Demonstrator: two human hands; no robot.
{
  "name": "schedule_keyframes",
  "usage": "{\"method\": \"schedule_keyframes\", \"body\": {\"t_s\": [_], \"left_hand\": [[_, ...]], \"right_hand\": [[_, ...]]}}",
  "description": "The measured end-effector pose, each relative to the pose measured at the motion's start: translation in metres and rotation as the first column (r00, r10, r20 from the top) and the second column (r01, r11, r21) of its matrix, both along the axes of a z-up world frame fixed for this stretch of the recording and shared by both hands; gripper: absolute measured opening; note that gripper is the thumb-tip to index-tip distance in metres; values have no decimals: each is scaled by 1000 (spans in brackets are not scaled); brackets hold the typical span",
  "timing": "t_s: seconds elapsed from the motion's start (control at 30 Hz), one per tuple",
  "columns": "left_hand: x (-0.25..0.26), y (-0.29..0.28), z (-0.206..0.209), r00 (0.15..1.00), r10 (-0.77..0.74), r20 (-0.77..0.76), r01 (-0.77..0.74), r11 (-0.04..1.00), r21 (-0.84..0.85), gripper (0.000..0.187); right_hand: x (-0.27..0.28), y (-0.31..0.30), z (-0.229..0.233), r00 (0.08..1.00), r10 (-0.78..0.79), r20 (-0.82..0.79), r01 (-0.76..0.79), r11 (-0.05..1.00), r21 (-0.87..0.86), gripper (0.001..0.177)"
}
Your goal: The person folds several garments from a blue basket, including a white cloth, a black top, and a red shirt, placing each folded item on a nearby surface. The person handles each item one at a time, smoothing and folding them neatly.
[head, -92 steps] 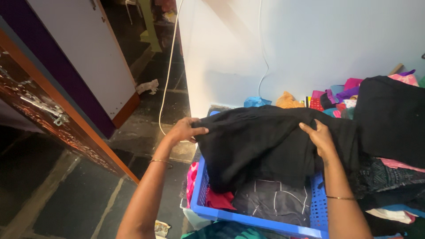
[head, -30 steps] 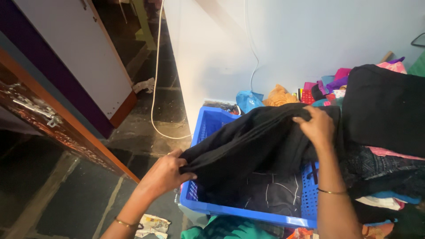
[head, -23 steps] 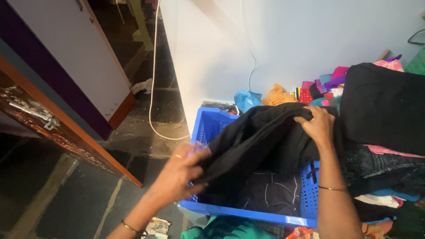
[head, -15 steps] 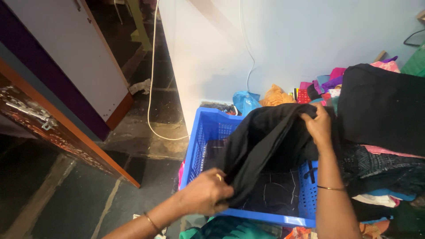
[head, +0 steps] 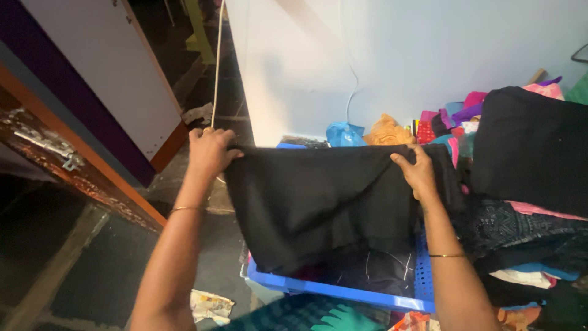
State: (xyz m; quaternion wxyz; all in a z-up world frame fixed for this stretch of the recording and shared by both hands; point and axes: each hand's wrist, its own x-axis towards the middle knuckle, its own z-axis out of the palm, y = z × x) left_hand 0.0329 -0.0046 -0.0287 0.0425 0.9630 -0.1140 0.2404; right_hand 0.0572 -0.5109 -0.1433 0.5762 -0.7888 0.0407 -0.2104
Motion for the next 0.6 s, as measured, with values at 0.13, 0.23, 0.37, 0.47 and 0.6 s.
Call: {"method": "schedule_keyframes", "body": {"t_s": [0.13,0.23,0.37,0.47,0.6], "left_hand": [[-13,-34,-27,969,-46,243,44,999,13,37],[-45,-80,-44,972,-126,199,154,980,-127,38],[-102,-124,-59,951,-284,122,293,954,-69,44],[-109,-124,-55,972,-235,22,236,968,-83,46],[-110,-120,-51,978,-198,61,201,978,-53,44]], "right_hand": [[3,10,-3,994,-65,87,80,979,-189,58],[0,12,-4,993,-92,74,103,979,-175,58],[-3,16,1,994,-80,75,92,983,-162,56],[-8,20,6,996,-75,53,82,986,-145,51],[-13,26,17,999,45,0,-45,999,21,44]]}}
